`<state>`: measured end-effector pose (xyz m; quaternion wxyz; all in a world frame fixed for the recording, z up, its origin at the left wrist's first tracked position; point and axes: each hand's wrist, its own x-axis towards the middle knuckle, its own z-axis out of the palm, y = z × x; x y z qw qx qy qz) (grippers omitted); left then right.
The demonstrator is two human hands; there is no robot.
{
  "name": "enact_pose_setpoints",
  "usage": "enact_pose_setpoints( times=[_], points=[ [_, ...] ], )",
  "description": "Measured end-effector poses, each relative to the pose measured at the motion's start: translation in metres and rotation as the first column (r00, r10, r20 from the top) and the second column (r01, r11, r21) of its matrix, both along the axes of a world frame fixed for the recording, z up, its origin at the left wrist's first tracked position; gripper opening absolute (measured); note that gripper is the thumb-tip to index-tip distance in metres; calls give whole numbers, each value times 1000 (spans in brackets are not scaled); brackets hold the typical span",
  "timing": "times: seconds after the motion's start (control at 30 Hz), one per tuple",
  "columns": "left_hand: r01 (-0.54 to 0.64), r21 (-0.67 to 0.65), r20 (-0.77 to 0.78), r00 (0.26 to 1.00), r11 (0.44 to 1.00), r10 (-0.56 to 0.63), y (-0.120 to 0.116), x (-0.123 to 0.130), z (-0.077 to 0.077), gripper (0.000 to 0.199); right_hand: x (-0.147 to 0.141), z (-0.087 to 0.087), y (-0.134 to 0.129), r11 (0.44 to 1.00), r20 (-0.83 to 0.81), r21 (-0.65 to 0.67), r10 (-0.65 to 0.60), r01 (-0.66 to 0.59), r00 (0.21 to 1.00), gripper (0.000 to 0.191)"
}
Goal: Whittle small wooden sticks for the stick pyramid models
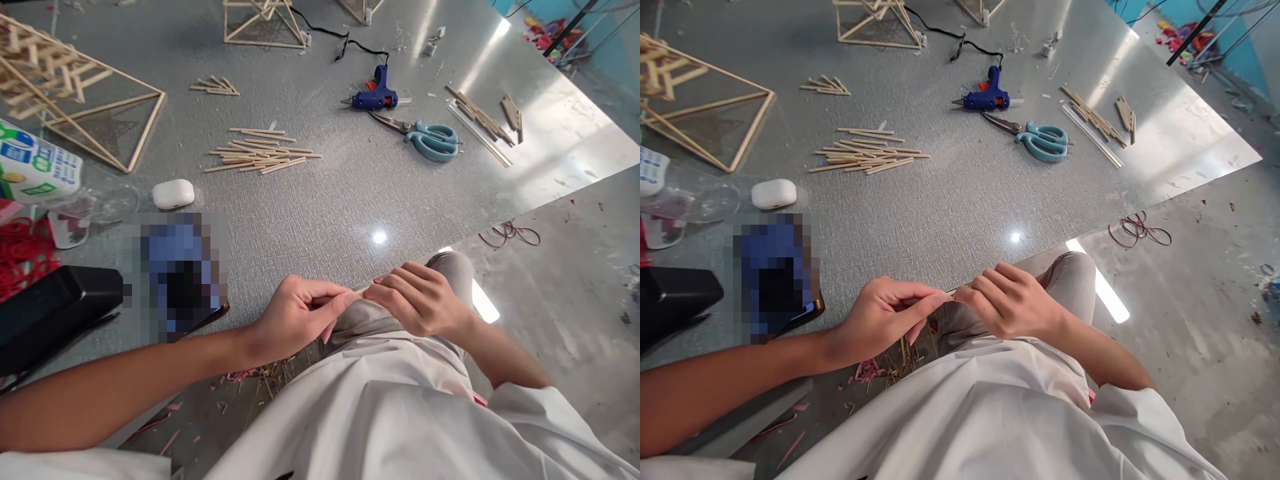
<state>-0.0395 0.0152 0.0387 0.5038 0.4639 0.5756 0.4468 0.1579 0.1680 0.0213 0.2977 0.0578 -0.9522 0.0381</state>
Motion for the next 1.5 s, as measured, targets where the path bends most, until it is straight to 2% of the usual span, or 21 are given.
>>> enact_pose_setpoints(
  times=[0.1,0.17,0.23,0.3,0.33,0.4,0.43,0.5,0.57,0.6,0.67,0.73,0.8,0.9,0.97,1.07,1.2,1.3,1.5],
  points=[
    [-22,-25,21,1000,999,22,0,0,0,35,24,-7,2,996,-14,-49,-78,77,997,15],
    [-26,-39,30,999,999,27,0,0,0,35,50,-22,6,964,-16,-137,-233,228,972,21],
    [-23,-42,33,999,999,25,-1,-1,-1,34,78,-42,12,872,-36,-198,-464,448,885,26],
    [-26,-31,36,999,999,27,-1,-1,-2,33,101,-65,18,702,5,-179,-699,689,715,28],
    [-31,-27,34,999,999,32,-1,0,-2,32,108,-74,21,641,23,-156,-758,752,651,24],
    [-49,-27,20,999,998,49,-1,0,-3,28,114,-86,22,580,25,-129,-809,804,588,14],
    [-59,-32,9,998,998,59,-1,0,-3,27,113,-87,20,579,24,-116,-811,807,585,20],
    [-75,-40,-9,997,996,75,-1,1,-3,25,104,-78,10,603,18,-127,-792,787,610,31],
    [-78,-37,-18,997,996,77,-2,1,-3,25,89,-59,-5,660,-2,-247,-732,709,681,17],
    [-75,-34,-21,997,997,75,-2,1,-3,25,80,-48,-13,693,-51,-347,-687,632,725,17],
    [-71,-27,-29,997,997,70,-1,1,-2,23,60,-26,-26,802,-138,-440,-506,405,851,37],
    [-70,-24,-35,997,997,70,-1,1,-2,22,41,-11,-32,846,-122,-478,-329,235,936,41],
    [-66,-24,-35,997,998,65,-1,1,-1,22,25,-4,-30,853,-102,-500,-227,147,969,34],
    [-38,-27,-24,999,999,37,0,1,-1,22,12,-4,-20,857,-124,-513,-139,57,983,23],
    [-14,-34,-11,1000,999,13,0,1,-1,22,10,-7,-15,870,-132,-492,-101,24,986,20],
    [13,-54,10,1000,998,-13,1,0,-1,24,12,-7,-10,914,-93,-403,-83,39,992,21],
    [25,-58,27,999,998,-23,2,0,-2,26,14,1,-7,968,-46,-246,-64,50,997,19],
    [28,-38,27,999,999,-27,2,-1,-2,26,13,7,-5,985,-27,-167,-49,44,998,17],
    [48,13,19,999,999,-48,2,-1,-4,26,9,7,-5,983,-15,-173,-60,57,998,13]
  ],
)
